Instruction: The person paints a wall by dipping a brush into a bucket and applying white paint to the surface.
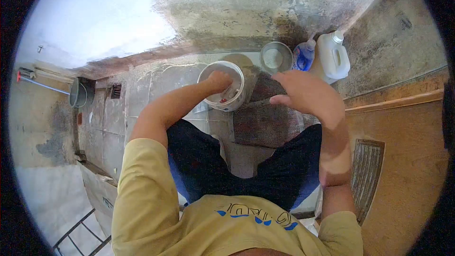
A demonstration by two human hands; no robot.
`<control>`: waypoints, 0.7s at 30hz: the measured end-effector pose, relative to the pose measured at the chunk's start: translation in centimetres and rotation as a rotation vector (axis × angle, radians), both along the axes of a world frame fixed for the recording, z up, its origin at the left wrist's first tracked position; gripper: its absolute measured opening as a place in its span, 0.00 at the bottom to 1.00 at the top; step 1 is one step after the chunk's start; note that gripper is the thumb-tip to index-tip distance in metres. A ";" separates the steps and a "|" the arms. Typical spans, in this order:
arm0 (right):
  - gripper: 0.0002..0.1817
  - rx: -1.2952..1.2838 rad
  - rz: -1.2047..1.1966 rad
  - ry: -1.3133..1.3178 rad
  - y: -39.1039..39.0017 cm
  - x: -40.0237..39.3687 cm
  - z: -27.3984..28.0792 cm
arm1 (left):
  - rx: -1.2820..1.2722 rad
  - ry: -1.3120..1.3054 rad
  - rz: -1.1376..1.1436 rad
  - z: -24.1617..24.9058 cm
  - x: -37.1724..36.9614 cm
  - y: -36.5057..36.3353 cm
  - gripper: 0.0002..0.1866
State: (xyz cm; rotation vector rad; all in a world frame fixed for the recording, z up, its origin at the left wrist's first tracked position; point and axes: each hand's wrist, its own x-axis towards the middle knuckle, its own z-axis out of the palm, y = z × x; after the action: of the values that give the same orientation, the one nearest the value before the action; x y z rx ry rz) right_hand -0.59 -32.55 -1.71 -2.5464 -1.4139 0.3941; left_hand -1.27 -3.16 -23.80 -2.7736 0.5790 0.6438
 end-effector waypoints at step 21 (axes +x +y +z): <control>0.31 -0.096 -0.019 0.061 0.3 -0.2 0.5 | -0.058 0.184 0.296 5.2 2.4 5.1 0.17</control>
State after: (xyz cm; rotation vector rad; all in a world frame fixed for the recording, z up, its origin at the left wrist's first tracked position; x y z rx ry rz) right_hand -0.76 -32.21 -1.18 -2.5970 -1.3800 0.5438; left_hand 1.16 1.90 -18.62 -2.9012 0.2215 0.9663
